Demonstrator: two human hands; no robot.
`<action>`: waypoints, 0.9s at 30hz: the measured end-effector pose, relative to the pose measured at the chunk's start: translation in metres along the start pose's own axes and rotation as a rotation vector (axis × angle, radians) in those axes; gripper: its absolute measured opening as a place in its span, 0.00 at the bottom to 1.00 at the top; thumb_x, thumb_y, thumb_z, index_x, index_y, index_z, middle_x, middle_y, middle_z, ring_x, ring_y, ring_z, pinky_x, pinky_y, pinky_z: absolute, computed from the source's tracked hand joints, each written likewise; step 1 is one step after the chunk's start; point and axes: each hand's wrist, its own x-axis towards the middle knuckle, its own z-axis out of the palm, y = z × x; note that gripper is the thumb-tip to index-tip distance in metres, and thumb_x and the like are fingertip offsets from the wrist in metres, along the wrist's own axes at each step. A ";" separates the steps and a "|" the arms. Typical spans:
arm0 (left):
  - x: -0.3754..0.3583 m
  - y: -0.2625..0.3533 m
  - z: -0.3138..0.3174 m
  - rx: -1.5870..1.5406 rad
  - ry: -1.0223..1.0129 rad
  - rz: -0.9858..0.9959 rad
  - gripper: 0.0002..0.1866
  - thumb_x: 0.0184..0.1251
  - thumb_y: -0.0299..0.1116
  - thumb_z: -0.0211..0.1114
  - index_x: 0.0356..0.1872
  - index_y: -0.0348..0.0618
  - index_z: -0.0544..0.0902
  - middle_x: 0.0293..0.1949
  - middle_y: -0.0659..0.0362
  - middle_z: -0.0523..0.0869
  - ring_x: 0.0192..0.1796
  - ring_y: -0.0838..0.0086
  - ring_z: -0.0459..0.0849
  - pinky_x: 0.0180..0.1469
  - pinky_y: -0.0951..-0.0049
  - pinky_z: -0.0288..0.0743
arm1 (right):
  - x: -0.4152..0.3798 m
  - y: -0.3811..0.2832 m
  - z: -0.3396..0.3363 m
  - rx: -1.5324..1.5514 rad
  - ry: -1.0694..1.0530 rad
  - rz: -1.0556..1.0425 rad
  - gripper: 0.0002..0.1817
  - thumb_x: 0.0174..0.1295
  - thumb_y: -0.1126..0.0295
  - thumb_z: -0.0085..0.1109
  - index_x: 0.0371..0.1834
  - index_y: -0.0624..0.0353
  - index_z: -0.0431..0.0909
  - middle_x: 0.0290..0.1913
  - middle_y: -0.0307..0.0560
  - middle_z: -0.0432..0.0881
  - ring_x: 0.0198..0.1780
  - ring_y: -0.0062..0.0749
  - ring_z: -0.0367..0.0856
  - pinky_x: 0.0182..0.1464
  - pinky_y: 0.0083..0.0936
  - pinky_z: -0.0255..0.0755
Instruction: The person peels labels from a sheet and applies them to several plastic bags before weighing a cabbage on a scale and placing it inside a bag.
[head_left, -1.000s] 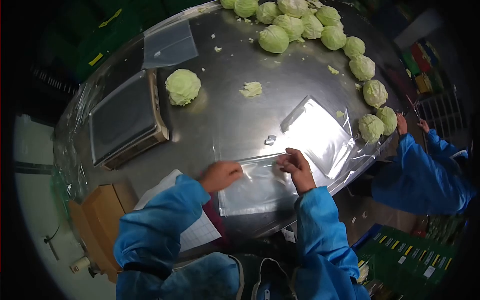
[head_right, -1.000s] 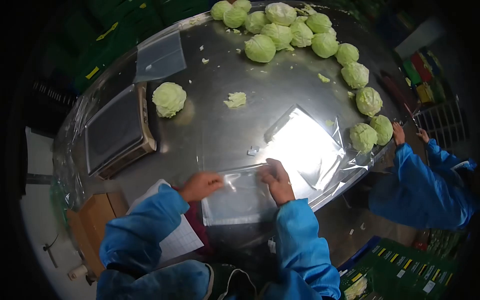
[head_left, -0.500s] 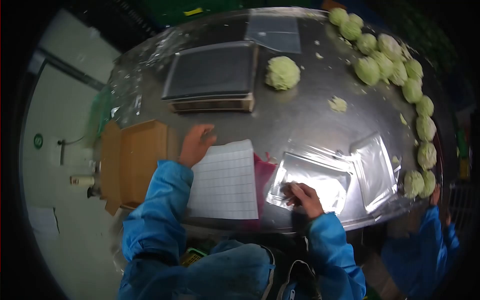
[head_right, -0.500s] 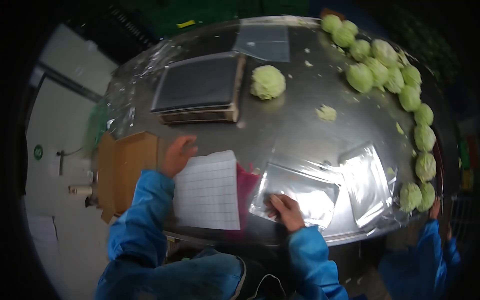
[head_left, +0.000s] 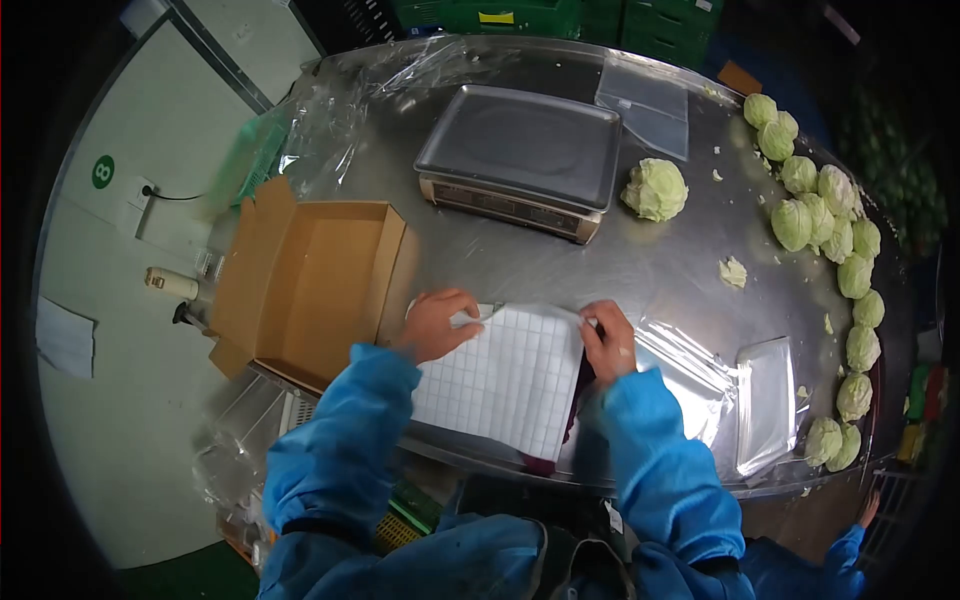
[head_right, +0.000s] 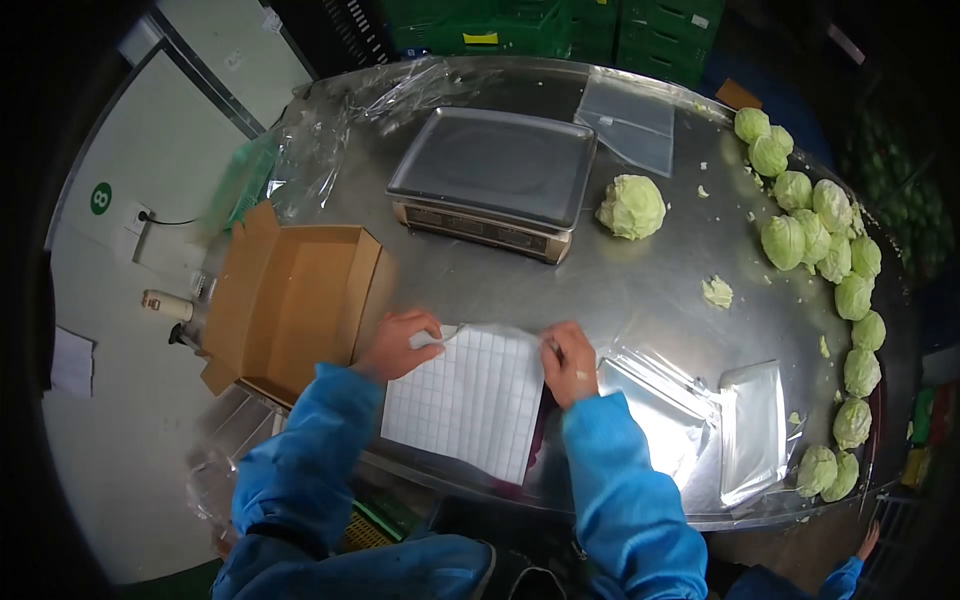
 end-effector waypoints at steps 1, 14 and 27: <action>-0.005 0.008 -0.013 -0.300 -0.038 -0.040 0.15 0.56 0.34 0.65 0.46 0.46 0.79 0.49 0.54 0.80 0.56 0.62 0.74 0.62 0.61 0.59 | -0.009 -0.015 -0.010 -0.005 0.001 0.003 0.05 0.53 0.79 0.56 0.33 0.63 0.77 0.39 0.53 0.76 0.37 0.44 0.78 0.39 0.32 0.72; 0.008 0.072 -0.048 -0.399 -0.500 0.211 0.14 0.53 0.37 0.68 0.36 0.39 0.82 0.31 0.52 0.84 0.34 0.61 0.83 0.36 0.66 0.72 | -0.098 -0.064 -0.090 0.357 -0.110 0.121 0.14 0.53 0.81 0.53 0.44 0.63 0.76 0.48 0.52 0.80 0.51 0.37 0.77 0.53 0.32 0.69; -0.007 0.142 -0.074 -0.309 -0.306 0.478 0.08 0.53 0.34 0.68 0.29 0.42 0.81 0.25 0.53 0.82 0.28 0.60 0.81 0.32 0.65 0.71 | -0.090 -0.105 -0.110 0.416 -0.104 0.429 0.08 0.56 0.72 0.64 0.23 0.64 0.77 0.20 0.33 0.74 0.25 0.12 0.68 0.30 0.15 0.63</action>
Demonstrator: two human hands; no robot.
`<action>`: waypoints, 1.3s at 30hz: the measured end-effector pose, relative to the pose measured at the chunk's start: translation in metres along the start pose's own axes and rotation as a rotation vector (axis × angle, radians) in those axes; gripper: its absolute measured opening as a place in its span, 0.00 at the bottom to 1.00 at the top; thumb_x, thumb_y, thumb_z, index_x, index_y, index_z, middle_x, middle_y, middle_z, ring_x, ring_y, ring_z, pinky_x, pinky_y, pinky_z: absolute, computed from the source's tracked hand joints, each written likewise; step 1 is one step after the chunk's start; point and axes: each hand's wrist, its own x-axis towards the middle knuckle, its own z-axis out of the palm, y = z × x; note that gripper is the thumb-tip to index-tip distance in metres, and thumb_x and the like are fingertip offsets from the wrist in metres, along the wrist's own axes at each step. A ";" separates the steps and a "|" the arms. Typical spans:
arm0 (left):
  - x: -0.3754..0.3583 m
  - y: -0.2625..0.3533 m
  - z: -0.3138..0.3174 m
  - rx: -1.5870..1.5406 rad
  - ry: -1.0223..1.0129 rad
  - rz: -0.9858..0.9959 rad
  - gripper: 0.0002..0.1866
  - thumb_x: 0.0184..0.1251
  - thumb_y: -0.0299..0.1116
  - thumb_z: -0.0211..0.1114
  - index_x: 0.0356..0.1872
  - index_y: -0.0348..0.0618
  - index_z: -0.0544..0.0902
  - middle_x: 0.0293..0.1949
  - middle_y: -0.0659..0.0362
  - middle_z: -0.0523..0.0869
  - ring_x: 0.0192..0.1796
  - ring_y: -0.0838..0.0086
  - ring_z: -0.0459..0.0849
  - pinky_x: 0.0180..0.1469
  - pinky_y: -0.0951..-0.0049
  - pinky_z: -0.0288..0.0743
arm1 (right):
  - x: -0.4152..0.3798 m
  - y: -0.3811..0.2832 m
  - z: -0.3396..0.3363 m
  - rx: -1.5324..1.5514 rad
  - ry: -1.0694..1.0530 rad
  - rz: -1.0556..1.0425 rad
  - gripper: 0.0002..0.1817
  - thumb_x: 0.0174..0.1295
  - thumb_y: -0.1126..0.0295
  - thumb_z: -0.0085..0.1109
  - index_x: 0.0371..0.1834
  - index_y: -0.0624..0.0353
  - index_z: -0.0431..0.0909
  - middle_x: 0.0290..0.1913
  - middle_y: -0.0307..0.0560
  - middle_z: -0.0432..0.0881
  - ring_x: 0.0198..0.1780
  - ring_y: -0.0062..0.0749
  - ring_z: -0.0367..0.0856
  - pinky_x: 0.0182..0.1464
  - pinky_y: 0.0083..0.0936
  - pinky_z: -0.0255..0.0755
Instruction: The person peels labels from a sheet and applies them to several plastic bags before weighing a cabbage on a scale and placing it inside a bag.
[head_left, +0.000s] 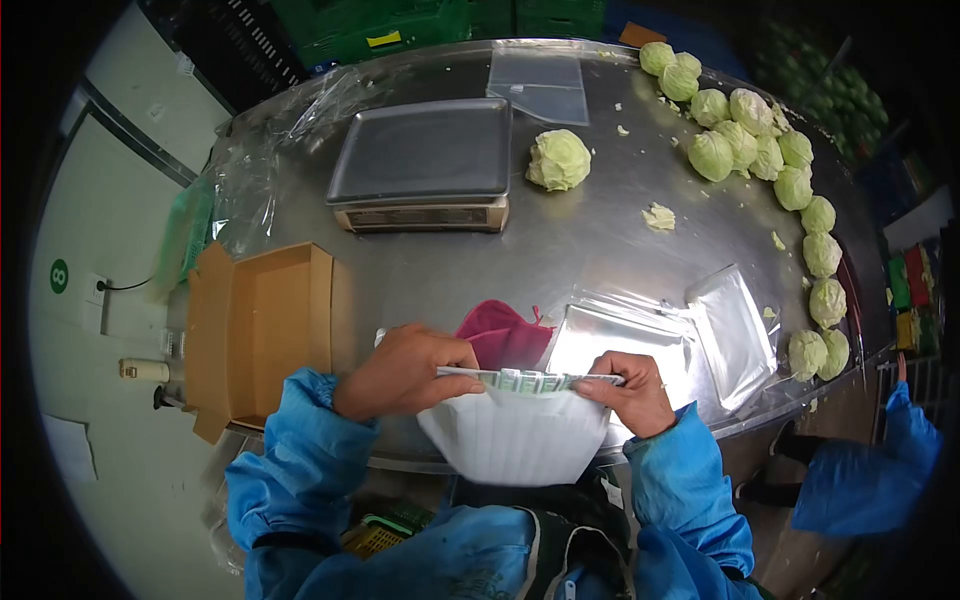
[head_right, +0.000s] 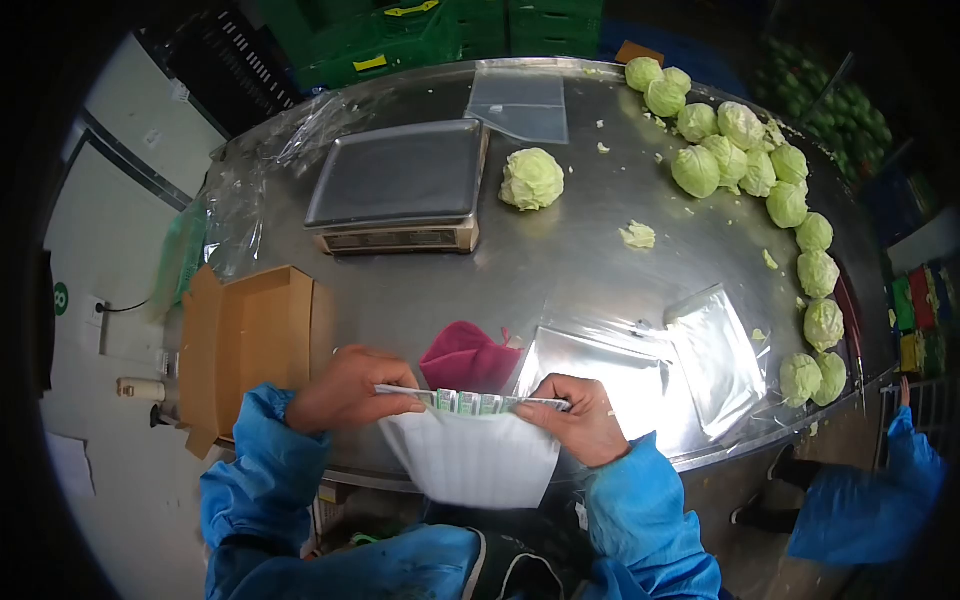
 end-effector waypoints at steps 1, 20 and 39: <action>-0.001 0.003 0.001 -0.031 -0.017 -0.010 0.08 0.54 0.34 0.67 0.29 0.42 0.81 0.25 0.53 0.83 0.27 0.60 0.81 0.31 0.66 0.71 | -0.002 0.002 -0.004 -0.002 0.005 0.001 0.08 0.56 0.72 0.64 0.23 0.64 0.77 0.20 0.33 0.74 0.25 0.12 0.68 0.30 0.15 0.63; 0.035 0.033 0.019 -0.044 -0.148 0.032 0.09 0.54 0.37 0.66 0.29 0.42 0.82 0.22 0.52 0.81 0.26 0.59 0.80 0.31 0.62 0.69 | -0.015 -0.060 -0.039 -0.619 -0.330 -0.182 0.31 0.53 0.52 0.65 0.50 0.67 0.71 0.41 0.58 0.80 0.40 0.44 0.79 0.44 0.33 0.73; 0.074 0.035 0.026 -0.109 -0.349 0.084 0.10 0.53 0.33 0.67 0.31 0.37 0.82 0.21 0.54 0.79 0.24 0.71 0.74 0.29 0.70 0.66 | 0.004 -0.036 -0.024 -0.861 -0.323 -0.373 0.18 0.64 0.55 0.51 0.41 0.61 0.69 0.25 0.57 0.79 0.26 0.55 0.78 0.29 0.41 0.70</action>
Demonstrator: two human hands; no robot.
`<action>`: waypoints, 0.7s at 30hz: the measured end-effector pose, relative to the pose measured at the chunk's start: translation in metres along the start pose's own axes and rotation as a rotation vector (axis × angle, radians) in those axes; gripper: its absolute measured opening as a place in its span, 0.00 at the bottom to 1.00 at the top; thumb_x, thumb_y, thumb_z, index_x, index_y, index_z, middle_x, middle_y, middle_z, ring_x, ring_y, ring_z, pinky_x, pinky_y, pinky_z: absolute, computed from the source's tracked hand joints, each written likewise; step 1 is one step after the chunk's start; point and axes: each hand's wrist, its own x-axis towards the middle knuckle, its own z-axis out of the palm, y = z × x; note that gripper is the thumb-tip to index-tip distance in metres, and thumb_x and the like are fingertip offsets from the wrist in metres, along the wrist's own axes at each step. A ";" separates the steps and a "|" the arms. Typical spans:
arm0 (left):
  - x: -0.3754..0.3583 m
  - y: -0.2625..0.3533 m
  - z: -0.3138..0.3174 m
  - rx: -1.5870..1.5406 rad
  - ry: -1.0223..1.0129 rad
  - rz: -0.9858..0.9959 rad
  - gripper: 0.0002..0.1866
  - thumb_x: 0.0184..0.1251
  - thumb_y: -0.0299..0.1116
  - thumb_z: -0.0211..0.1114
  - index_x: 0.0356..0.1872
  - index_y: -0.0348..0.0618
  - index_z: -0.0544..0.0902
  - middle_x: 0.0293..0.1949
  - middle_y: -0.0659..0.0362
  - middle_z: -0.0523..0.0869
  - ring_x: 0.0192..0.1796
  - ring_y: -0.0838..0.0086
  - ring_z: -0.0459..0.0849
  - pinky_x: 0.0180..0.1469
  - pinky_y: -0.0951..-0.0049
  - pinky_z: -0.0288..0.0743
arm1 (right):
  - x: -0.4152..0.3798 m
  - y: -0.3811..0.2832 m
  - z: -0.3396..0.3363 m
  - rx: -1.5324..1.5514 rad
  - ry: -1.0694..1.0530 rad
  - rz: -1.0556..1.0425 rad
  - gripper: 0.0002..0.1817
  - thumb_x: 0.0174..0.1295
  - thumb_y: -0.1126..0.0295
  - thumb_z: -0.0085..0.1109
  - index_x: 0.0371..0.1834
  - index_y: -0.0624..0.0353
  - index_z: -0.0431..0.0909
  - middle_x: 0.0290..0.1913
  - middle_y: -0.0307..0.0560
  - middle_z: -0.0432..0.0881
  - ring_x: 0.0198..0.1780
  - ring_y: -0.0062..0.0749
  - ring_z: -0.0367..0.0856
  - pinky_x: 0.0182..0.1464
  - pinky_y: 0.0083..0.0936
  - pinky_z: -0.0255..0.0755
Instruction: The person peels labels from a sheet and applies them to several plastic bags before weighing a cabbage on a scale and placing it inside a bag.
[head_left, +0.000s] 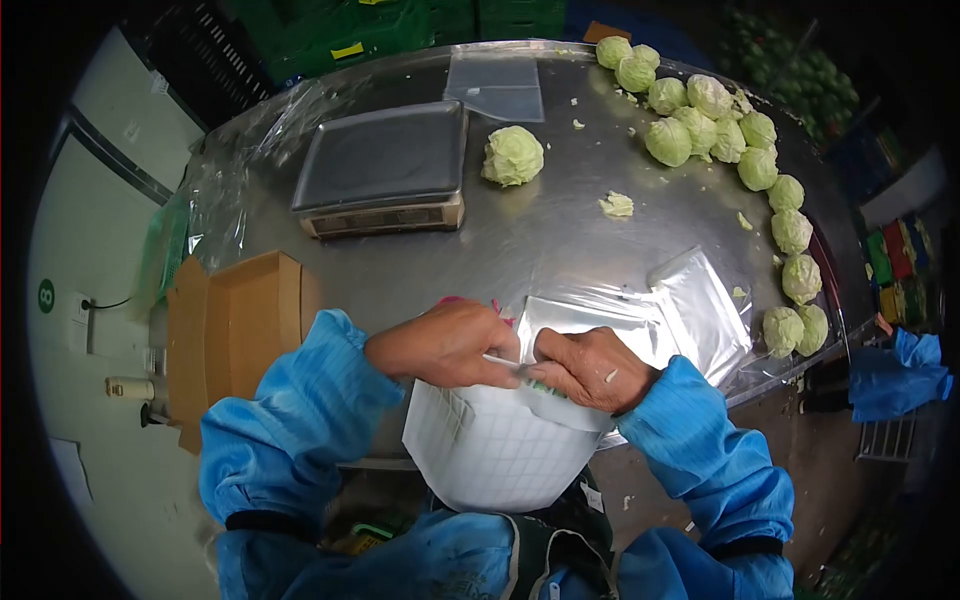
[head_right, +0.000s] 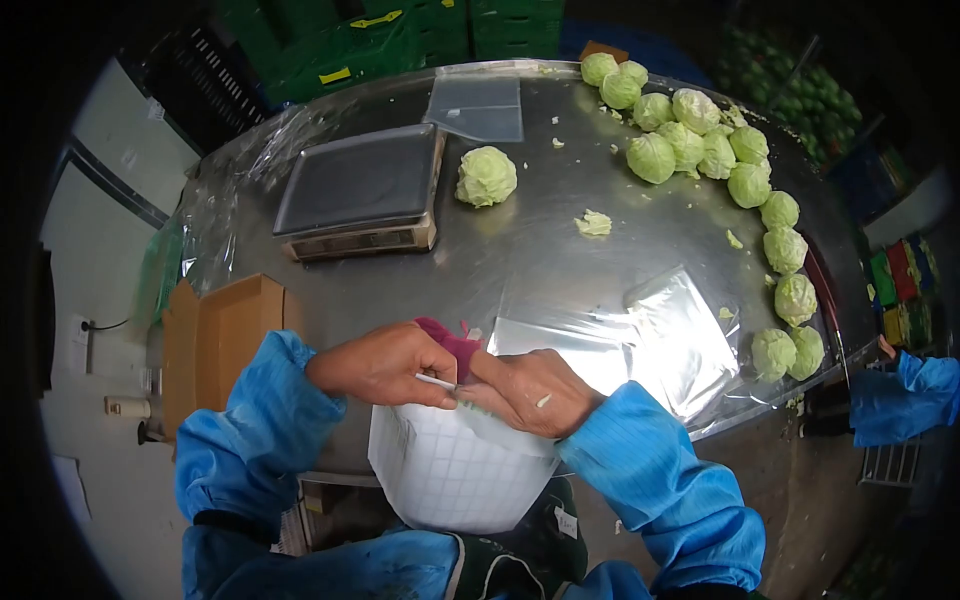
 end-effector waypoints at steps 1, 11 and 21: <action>0.001 0.002 0.000 0.004 -0.031 -0.024 0.09 0.53 0.33 0.67 0.30 0.37 0.82 0.20 0.55 0.78 0.23 0.71 0.73 0.28 0.70 0.65 | -0.003 0.001 0.002 0.022 0.020 -0.046 0.18 0.64 0.54 0.52 0.41 0.60 0.69 0.26 0.57 0.79 0.27 0.55 0.78 0.29 0.41 0.70; 0.008 0.016 -0.005 0.032 -0.082 -0.083 0.09 0.51 0.33 0.68 0.27 0.38 0.83 0.20 0.55 0.79 0.23 0.72 0.75 0.27 0.69 0.65 | -0.017 0.000 0.012 0.015 0.187 -0.141 0.17 0.59 0.58 0.59 0.38 0.59 0.69 0.24 0.53 0.79 0.26 0.51 0.79 0.26 0.37 0.71; 0.027 0.003 -0.020 -0.203 -0.252 -0.093 0.13 0.59 0.39 0.65 0.33 0.37 0.84 0.21 0.62 0.80 0.25 0.79 0.73 0.29 0.73 0.66 | -0.020 0.008 0.019 -0.120 0.458 -0.297 0.09 0.55 0.71 0.63 0.32 0.60 0.73 0.17 0.49 0.75 0.18 0.46 0.76 0.21 0.34 0.70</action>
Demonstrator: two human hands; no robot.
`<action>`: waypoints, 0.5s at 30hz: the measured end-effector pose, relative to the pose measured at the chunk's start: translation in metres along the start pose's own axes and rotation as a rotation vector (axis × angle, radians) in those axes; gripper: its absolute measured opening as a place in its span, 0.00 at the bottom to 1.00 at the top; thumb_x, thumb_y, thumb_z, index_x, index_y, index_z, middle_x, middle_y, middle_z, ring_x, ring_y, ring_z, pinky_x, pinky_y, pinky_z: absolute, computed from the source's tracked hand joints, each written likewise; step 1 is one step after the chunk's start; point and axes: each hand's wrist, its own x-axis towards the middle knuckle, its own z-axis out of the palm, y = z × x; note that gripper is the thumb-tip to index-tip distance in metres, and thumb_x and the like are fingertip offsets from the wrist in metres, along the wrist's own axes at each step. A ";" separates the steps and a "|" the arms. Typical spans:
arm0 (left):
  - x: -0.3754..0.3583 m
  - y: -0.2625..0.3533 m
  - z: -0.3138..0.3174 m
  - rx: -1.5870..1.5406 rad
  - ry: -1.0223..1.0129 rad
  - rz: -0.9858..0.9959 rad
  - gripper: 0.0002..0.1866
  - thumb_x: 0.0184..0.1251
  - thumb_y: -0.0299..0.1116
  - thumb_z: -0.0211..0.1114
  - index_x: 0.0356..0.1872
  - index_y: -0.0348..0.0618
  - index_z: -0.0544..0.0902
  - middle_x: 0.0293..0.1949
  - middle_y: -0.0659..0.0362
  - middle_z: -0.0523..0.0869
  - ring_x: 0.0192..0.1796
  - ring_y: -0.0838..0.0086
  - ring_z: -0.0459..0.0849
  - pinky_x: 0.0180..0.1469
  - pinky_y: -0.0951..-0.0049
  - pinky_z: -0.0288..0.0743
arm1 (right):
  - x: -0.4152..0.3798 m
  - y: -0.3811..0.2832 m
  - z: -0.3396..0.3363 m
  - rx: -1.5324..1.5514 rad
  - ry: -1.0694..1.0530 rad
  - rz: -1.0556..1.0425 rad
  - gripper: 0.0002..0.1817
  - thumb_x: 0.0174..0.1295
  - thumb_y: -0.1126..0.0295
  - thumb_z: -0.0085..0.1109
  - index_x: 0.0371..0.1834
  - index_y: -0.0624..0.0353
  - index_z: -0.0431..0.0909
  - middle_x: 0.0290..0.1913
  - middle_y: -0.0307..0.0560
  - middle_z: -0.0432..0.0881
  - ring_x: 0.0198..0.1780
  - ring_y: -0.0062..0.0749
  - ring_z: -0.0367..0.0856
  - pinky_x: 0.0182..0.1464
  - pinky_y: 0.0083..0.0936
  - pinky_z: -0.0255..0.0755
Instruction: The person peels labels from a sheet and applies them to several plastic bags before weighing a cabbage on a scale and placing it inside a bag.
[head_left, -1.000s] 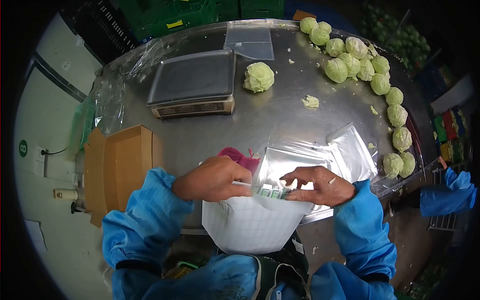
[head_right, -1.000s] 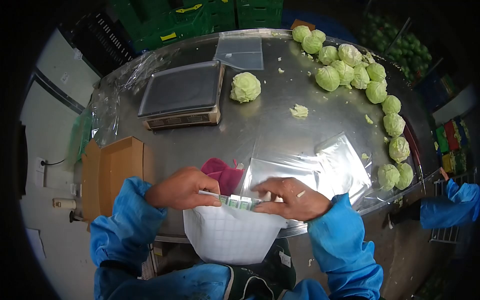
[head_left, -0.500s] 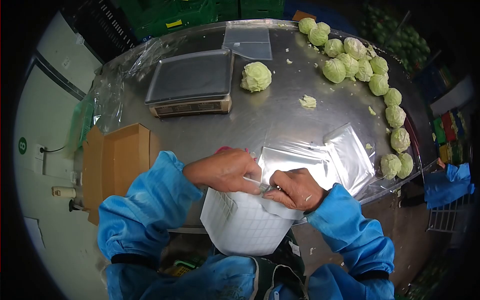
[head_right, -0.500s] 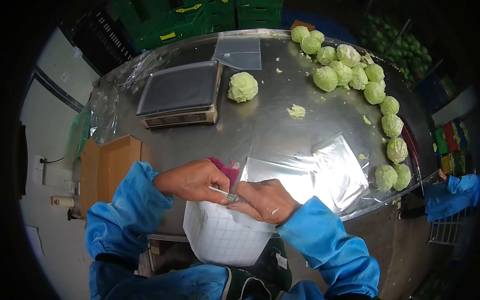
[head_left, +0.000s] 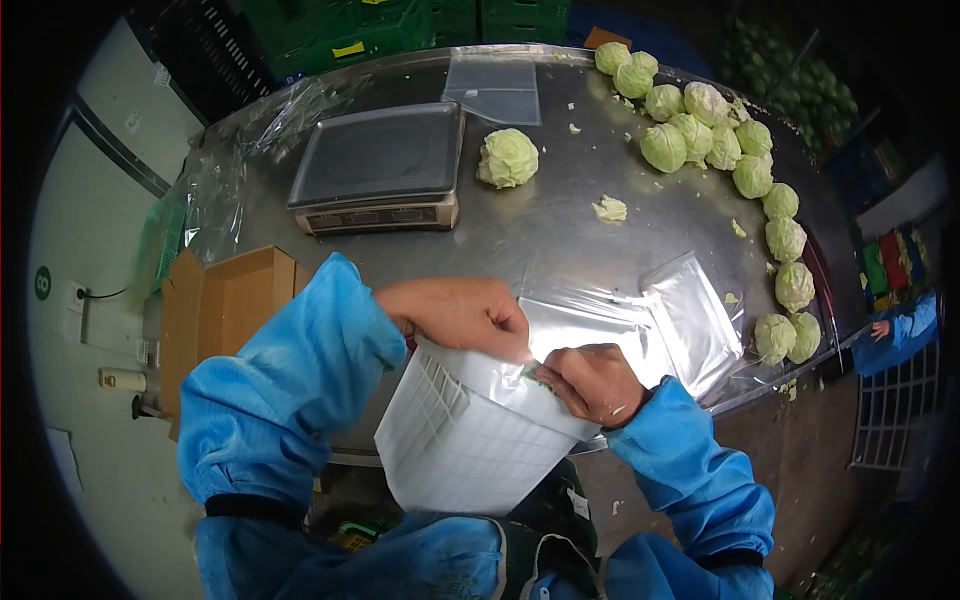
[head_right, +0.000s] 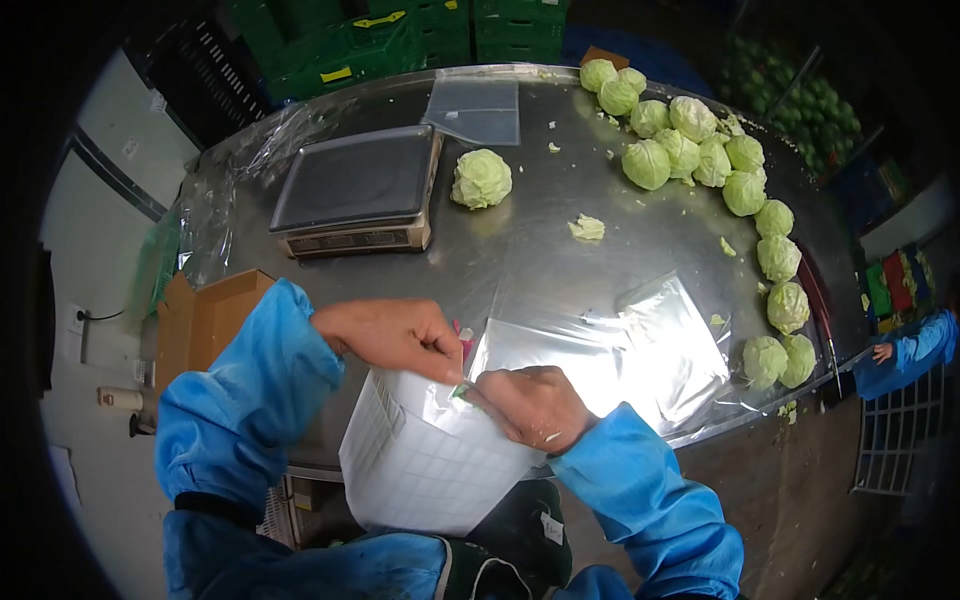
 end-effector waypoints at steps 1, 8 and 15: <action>0.003 -0.004 -0.002 -0.050 -0.026 -0.054 0.14 0.61 0.39 0.63 0.33 0.37 0.83 0.22 0.64 0.80 0.26 0.81 0.73 0.30 0.74 0.66 | -0.001 0.001 0.001 0.000 0.000 -0.001 0.09 0.55 0.71 0.63 0.32 0.60 0.73 0.17 0.49 0.75 0.18 0.46 0.76 0.21 0.34 0.70; 0.016 -0.022 -0.010 0.171 -0.052 -0.143 0.14 0.62 0.40 0.60 0.33 0.37 0.83 0.25 0.58 0.82 0.27 0.75 0.76 0.32 0.72 0.68 | -0.017 -0.012 0.007 0.287 0.042 0.176 0.04 0.57 0.75 0.59 0.30 0.62 0.73 0.21 0.47 0.77 0.24 0.35 0.78 0.28 0.25 0.70; -0.025 -0.090 -0.034 0.911 0.110 -0.568 0.12 0.54 0.39 0.63 0.36 0.44 0.83 0.31 0.52 0.83 0.38 0.57 0.81 0.44 0.60 0.70 | -0.096 0.048 0.035 1.196 0.673 1.135 0.11 0.68 0.65 0.50 0.26 0.55 0.69 0.20 0.31 0.68 0.19 0.12 0.64 0.21 0.13 0.58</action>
